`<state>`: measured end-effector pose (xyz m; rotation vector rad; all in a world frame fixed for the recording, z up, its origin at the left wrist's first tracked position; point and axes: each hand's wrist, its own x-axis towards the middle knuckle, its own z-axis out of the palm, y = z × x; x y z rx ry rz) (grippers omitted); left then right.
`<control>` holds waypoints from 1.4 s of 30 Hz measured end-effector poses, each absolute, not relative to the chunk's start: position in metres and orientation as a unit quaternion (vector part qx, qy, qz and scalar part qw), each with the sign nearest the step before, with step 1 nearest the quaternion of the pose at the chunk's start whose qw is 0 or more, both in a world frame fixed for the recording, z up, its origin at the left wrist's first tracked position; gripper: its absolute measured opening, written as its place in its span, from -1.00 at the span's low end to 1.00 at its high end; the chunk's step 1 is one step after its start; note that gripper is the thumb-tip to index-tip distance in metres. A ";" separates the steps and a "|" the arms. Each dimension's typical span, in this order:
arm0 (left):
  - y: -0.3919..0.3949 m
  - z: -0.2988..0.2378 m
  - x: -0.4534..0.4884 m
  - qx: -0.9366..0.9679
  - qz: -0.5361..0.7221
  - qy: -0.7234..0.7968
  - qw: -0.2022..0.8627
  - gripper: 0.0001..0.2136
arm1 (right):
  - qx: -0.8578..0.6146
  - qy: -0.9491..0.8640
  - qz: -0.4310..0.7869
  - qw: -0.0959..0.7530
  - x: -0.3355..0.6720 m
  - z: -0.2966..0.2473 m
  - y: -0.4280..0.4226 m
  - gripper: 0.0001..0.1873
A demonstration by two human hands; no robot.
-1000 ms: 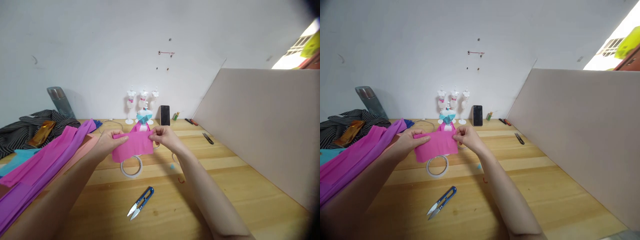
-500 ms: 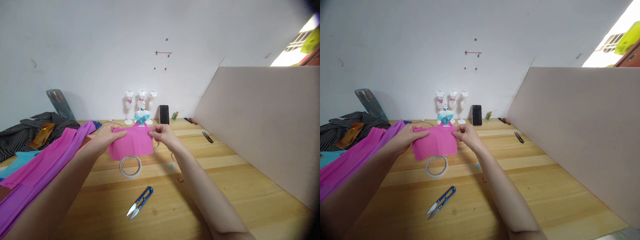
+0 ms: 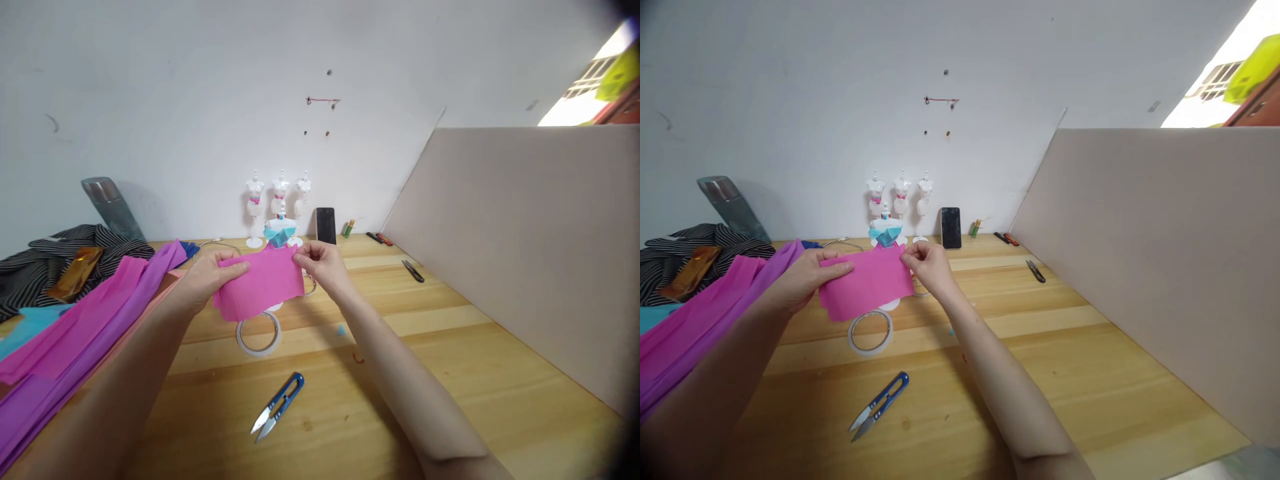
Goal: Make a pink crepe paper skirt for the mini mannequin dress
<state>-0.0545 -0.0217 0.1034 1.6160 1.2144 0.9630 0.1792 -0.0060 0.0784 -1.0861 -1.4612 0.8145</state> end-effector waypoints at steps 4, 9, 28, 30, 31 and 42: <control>-0.024 0.106 -0.055 0.652 0.404 0.491 0.413 -0.78 | -0.451 -0.622 0.339 0.543 0.179 0.075 -0.003 -0.84; -0.025 0.106 -0.054 0.658 0.407 0.498 0.391 -0.81 | -0.463 -0.656 0.290 0.521 0.180 0.071 -0.001 -0.85; -0.022 0.103 -0.053 0.676 0.411 0.513 0.333 -0.82 | -0.473 -0.645 0.285 0.528 0.180 0.069 -0.001 -0.86; -0.022 0.103 -0.053 0.673 0.415 0.514 0.334 -0.83 | -0.476 -0.645 0.283 0.526 0.179 0.069 -0.001 -0.86; -0.022 0.103 -0.053 0.670 0.417 0.515 0.334 -0.84 | -0.478 -0.644 0.285 0.525 0.179 0.070 -0.002 -0.85; -0.018 0.101 -0.054 0.664 0.432 0.511 0.334 -0.85 | -0.484 -0.644 0.304 0.509 0.179 0.074 -0.005 -0.79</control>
